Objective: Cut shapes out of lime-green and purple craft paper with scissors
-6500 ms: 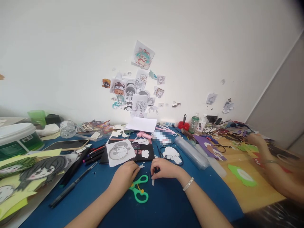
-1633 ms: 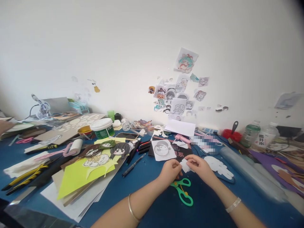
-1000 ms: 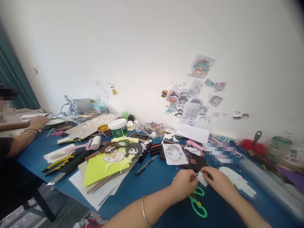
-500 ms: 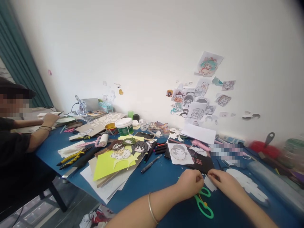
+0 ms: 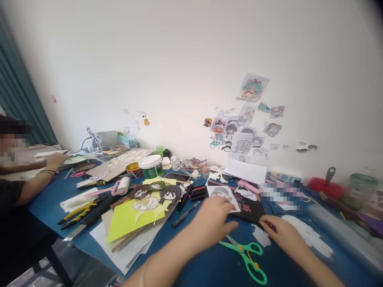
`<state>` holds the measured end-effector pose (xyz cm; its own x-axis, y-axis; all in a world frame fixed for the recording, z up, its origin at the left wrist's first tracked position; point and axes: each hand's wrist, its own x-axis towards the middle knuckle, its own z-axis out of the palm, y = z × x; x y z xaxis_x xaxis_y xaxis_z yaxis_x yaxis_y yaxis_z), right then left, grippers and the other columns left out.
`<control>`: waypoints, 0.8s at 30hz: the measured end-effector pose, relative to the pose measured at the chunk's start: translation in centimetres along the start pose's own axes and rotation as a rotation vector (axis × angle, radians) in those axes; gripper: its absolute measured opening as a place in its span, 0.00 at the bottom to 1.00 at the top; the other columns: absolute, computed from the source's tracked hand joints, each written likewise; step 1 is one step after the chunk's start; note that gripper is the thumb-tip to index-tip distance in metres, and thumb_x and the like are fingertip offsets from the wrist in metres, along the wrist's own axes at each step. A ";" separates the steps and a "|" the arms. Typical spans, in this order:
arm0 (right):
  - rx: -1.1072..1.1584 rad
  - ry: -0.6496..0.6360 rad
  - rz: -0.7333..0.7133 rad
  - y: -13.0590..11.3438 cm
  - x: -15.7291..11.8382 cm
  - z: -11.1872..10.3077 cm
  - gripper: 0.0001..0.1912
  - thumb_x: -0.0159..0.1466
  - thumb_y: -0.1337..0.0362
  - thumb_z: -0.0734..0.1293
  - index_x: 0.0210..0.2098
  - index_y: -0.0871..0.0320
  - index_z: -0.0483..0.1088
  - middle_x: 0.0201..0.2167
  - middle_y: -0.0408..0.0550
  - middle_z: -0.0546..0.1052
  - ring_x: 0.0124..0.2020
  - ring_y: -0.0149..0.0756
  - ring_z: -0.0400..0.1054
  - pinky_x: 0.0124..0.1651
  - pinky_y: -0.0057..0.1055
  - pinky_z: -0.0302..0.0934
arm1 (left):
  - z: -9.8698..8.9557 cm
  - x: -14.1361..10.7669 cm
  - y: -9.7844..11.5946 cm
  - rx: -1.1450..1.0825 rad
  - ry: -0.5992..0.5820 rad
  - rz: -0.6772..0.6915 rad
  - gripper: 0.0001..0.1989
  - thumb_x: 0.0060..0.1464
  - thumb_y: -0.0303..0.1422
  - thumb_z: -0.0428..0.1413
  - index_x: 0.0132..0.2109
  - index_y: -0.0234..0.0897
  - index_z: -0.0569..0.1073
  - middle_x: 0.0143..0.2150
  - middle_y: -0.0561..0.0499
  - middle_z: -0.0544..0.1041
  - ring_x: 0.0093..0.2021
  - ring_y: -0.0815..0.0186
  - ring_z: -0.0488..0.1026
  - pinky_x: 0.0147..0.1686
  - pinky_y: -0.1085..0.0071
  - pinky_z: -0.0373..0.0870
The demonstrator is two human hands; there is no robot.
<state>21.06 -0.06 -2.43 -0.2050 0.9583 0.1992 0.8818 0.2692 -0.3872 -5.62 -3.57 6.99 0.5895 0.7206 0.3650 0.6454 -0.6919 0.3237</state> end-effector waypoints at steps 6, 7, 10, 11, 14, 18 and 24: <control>0.273 0.013 -0.045 -3.3 0.1 0.0 0.14 0.60 0.58 0.56 0.33 0.56 0.71 0.27 0.47 0.74 0.28 0.36 0.66 0.30 0.28 0.58 | -9.6 -7.8 -9.5 0.364 -0.019 -0.399 0.33 0.41 0.46 0.57 0.55 0.43 0.64 0.58 0.42 0.63 0.56 0.49 0.59 0.52 0.53 0.58; 0.319 -0.013 -0.064 -4.6 0.2 -0.1 0.13 0.60 0.60 0.57 0.33 0.57 0.70 0.27 0.47 0.74 0.28 0.35 0.66 0.31 0.28 0.58 | -10.3 -9.0 -11.5 0.393 -0.064 -0.460 0.37 0.39 0.49 0.56 0.57 0.42 0.62 0.60 0.40 0.61 0.57 0.46 0.58 0.52 0.52 0.58; 0.381 -0.077 -0.126 -8.9 0.9 -0.5 0.10 0.58 0.64 0.58 0.34 0.57 0.71 0.29 0.46 0.73 0.27 0.33 0.64 0.29 0.27 0.57 | -10.8 -11.5 -16.2 0.455 -0.111 -0.571 0.43 0.39 0.56 0.52 0.61 0.42 0.56 0.63 0.38 0.54 0.60 0.41 0.52 0.52 0.46 0.55; 0.400 -0.114 -0.142 -10.5 1.1 -0.6 0.10 0.57 0.64 0.59 0.34 0.57 0.71 0.30 0.46 0.73 0.27 0.32 0.64 0.29 0.26 0.57 | -10.7 -12.0 -17.2 0.454 -0.109 -0.584 0.43 0.40 0.57 0.50 0.62 0.43 0.54 0.64 0.39 0.52 0.61 0.41 0.50 0.52 0.45 0.54; 0.504 -0.224 -0.180 -14.6 2.2 -0.4 0.12 0.56 0.66 0.60 0.39 0.55 0.69 0.37 0.46 0.72 0.29 0.30 0.64 0.29 0.24 0.56 | -10.0 -12.8 -19.0 0.394 -0.169 -0.560 0.43 0.42 0.57 0.48 0.63 0.46 0.49 0.65 0.42 0.46 0.62 0.41 0.45 0.53 0.45 0.53; 0.648 -0.367 -0.218 -18.2 4.2 1.8 0.21 0.57 0.63 0.62 0.50 0.53 0.63 0.46 0.49 0.69 0.32 0.31 0.66 0.27 0.23 0.56 | -9.4 -13.0 -19.7 0.367 -0.185 -0.544 0.45 0.41 0.57 0.49 0.63 0.44 0.47 0.65 0.44 0.47 0.63 0.42 0.41 0.53 0.46 0.54; 0.968 -0.400 -0.014 -22.6 7.9 5.1 0.27 0.53 0.67 0.64 0.52 0.58 0.58 0.48 0.52 0.66 0.32 0.30 0.66 0.26 0.22 0.56 | -10.2 -12.7 -18.3 0.332 -0.172 -0.562 0.43 0.42 0.57 0.49 0.62 0.45 0.52 0.63 0.46 0.54 0.62 0.45 0.47 0.54 0.50 0.57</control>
<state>-2.68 1.97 3.29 -0.4936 0.8690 -0.0347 0.1981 0.0734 -0.9774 -29.84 -0.54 5.31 0.1713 0.9830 0.0665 0.9756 -0.1787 0.1279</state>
